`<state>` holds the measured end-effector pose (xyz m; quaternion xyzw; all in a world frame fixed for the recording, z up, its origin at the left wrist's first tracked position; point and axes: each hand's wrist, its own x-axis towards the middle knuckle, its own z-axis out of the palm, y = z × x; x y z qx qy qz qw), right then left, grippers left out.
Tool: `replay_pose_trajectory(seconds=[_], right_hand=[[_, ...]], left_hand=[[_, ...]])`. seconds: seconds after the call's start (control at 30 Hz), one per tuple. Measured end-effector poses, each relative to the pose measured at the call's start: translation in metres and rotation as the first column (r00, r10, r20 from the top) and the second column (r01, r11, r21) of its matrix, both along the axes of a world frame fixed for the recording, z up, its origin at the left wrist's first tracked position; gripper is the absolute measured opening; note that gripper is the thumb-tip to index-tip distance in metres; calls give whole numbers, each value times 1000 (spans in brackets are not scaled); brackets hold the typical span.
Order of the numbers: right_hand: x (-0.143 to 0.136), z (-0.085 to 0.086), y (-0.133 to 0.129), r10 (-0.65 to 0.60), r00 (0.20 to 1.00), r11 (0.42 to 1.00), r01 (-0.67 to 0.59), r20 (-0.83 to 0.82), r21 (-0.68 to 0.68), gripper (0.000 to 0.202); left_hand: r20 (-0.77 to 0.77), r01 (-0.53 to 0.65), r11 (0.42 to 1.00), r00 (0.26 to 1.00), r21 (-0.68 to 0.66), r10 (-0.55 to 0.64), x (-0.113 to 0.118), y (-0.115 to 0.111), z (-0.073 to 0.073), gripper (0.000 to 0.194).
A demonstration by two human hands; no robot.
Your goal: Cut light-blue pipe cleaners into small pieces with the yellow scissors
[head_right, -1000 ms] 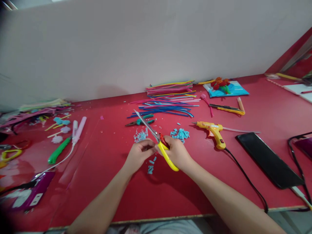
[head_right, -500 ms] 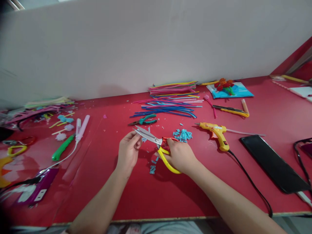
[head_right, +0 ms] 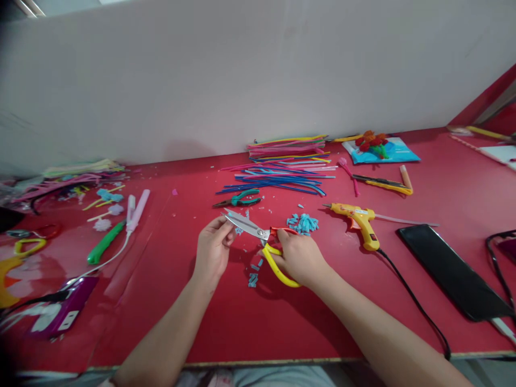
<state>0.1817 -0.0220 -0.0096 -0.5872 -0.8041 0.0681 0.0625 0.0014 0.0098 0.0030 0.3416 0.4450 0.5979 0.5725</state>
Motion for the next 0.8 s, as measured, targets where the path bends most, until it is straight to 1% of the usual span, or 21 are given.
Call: replay_pose_trajectory(seconds=[0.3, 0.6, 0.8], right_hand=[[0, 0, 1, 0, 1000, 999, 0, -3, -42, 40], [0, 1, 1, -5, 1000, 998, 3, -28, -70, 40], [-1, 4, 1, 0, 1000, 998, -1, -16, -65, 41]], left_hand=[[7, 6, 1000, 1000, -8, -6, -1, 1, 0, 10], [0, 20, 1000, 1000, -1, -20, -1, 0, 0, 8], [1, 26, 1000, 1000, 3, -26, -2, 1, 0, 10]])
